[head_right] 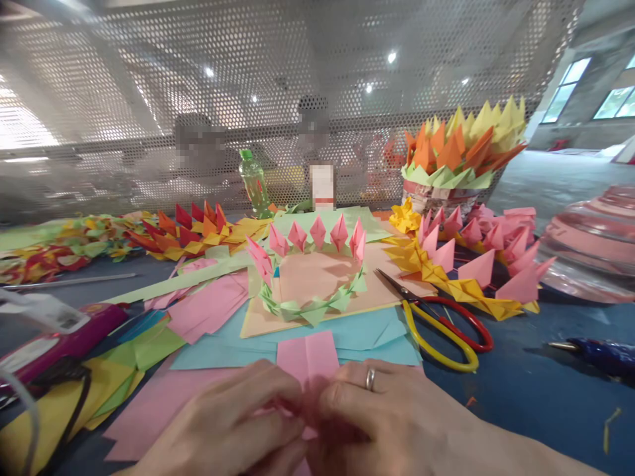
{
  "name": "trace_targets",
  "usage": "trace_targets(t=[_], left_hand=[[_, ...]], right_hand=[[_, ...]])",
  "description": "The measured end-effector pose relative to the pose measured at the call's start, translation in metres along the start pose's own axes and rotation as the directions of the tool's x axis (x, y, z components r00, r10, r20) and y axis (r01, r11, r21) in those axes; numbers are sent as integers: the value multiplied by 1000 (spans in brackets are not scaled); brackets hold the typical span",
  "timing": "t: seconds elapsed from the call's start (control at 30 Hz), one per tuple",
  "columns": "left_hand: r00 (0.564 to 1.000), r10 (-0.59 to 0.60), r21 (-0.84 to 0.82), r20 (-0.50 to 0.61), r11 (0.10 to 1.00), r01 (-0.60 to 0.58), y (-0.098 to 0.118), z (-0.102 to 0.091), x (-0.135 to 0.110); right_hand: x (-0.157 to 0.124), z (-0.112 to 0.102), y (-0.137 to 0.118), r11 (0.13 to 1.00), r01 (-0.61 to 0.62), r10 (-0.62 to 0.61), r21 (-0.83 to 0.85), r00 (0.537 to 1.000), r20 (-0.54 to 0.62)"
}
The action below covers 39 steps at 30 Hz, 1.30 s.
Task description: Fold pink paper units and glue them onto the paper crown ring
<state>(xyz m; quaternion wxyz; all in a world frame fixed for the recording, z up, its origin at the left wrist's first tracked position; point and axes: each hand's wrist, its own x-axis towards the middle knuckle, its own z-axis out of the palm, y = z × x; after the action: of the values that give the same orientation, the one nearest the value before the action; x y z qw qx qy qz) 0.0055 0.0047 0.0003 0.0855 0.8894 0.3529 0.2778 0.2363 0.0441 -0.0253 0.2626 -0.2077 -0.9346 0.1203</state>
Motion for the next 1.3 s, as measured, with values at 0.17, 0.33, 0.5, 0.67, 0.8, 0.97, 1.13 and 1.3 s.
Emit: trace_targets(t=[0.17, 0.33, 0.5, 0.67, 0.8, 0.97, 1.13, 1.3], left_hand=[[971, -197, -63, 135, 976, 206, -4, -8, 7], [955, -234, -122, 184, 958, 259, -12, -5, 10], [963, -239, -157, 121, 954, 257, -14, 0, 9], [958, -259, -204, 124, 938, 280, -13, 1, 12], [941, -300, -213, 159, 920, 330, -14, 1, 13], [930, -322, -206, 177, 912, 355, -12, -2, 17], [916, -349, -195, 201, 902, 386, -10, -3, 19], [913, -353, -192, 206, 900, 392, -12, -2, 17]], right_hand=[[3, 7, 0, 991, 126, -128, -54, 992, -24], [7, -21, -8, 967, 236, -223, -99, 967, 120], [8, -35, -16, 969, 223, -208, -110, 969, 133], [7, -32, -17, 973, 200, -182, -111, 972, 151], [7, -32, -18, 977, 191, -172, -100, 970, 171], [9, -37, -20, 975, 204, -186, -93, 967, 172], [9, -29, -11, 950, 294, -290, -102, 955, 57], [8, -33, -11, 958, 267, -253, -106, 959, 128]])
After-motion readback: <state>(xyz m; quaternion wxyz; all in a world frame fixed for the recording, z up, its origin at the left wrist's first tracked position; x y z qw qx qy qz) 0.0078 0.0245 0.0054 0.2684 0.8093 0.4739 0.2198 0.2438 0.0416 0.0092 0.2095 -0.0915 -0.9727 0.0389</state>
